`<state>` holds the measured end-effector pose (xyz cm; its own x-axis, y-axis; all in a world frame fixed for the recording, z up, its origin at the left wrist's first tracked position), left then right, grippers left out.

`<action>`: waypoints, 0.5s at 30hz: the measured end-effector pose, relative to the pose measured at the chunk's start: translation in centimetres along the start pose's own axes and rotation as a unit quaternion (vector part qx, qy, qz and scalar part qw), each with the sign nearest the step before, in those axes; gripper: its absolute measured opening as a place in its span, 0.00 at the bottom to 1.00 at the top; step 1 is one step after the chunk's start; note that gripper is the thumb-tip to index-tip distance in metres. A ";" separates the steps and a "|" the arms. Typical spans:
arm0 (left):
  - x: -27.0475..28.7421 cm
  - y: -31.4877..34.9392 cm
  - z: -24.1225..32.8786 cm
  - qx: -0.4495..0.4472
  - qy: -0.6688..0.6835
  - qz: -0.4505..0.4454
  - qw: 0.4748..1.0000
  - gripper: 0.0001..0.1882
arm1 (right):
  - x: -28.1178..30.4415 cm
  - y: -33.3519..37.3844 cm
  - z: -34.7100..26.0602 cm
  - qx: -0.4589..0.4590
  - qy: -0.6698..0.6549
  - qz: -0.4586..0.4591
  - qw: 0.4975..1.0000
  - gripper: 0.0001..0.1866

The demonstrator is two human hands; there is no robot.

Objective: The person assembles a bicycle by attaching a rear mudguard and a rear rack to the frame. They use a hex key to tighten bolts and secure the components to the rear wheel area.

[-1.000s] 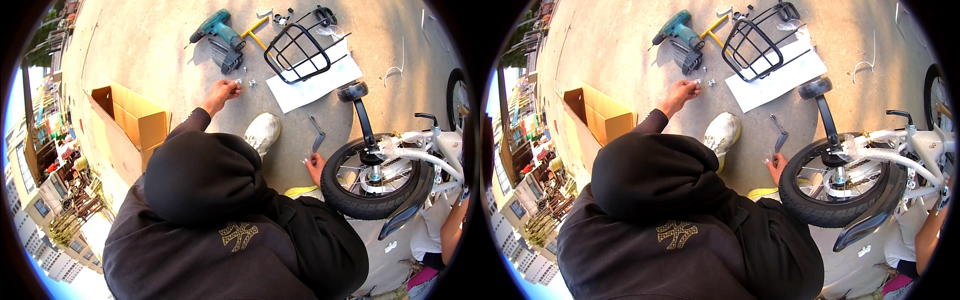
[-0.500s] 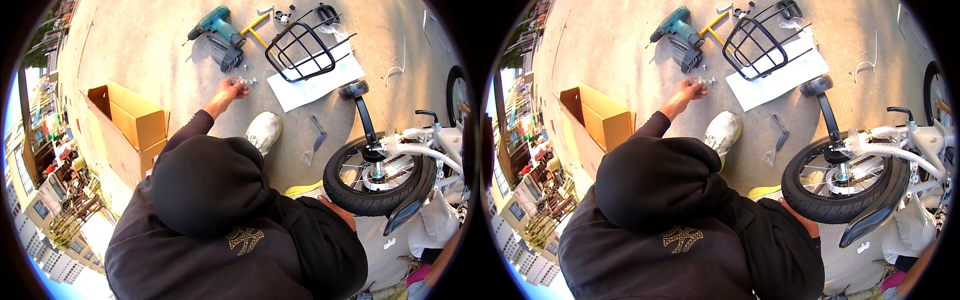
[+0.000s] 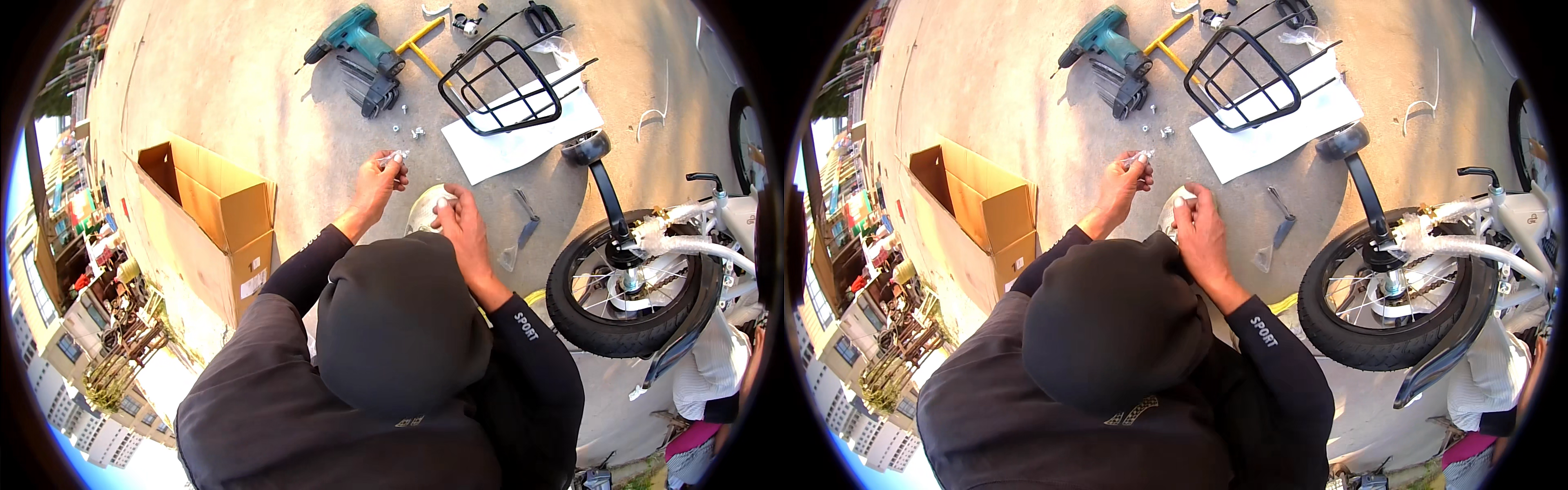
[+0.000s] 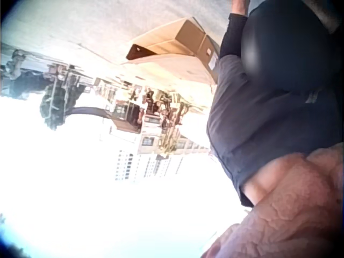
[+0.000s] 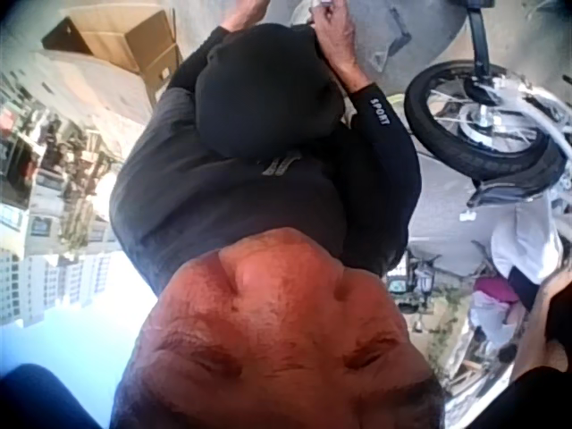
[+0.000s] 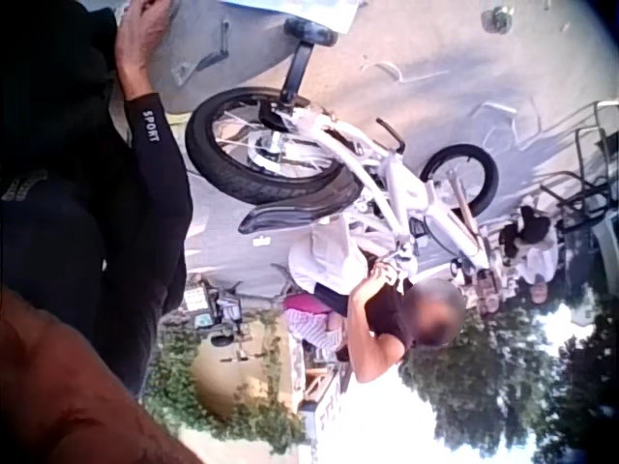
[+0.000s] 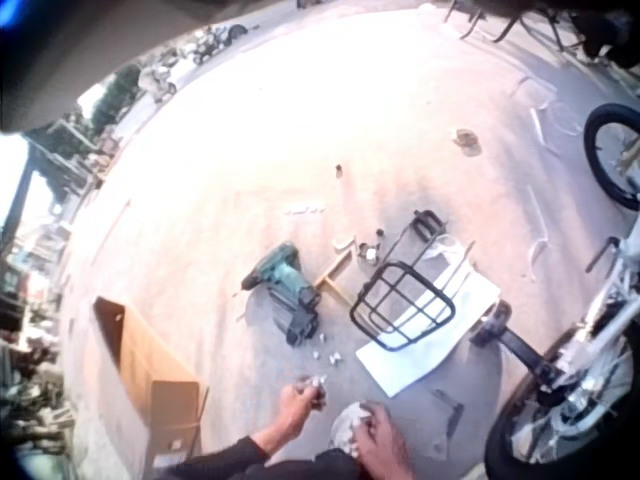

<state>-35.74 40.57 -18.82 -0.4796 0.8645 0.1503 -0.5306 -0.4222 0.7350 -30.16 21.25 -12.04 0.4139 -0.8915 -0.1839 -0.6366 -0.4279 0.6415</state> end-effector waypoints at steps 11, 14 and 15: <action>-0.4 1.2 0.6 0.042 -0.020 -0.065 0.997 0.10 | -3.5 -9.1 5.6 -0.031 -0.157 -0.085 0.983 0.14; 0.1 0.0 0.4 0.099 0.019 -0.146 0.984 0.08 | -2.3 -9.2 5.7 0.000 -0.097 -0.116 0.988 0.13; 0.2 -0.2 0.2 0.106 0.012 -0.162 0.981 0.09 | -2.3 -9.4 5.8 0.018 -0.047 -0.104 0.993 0.13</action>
<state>-35.61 40.89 -18.78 -0.3275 0.9361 -0.1286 -0.5027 -0.0574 0.8625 -28.91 26.44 -21.92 0.4766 -0.7928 -0.3798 -0.5671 -0.6074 0.5562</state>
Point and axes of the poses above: each hand's wrist, its own y-axis away from the middle knuckle, its own x-axis out of the back of the hand, z = x × y, the point moved 3 cm from there along -y, towards the middle knuckle, and after that the axes turned 9 degrees about -y, right-handed, at the moved point
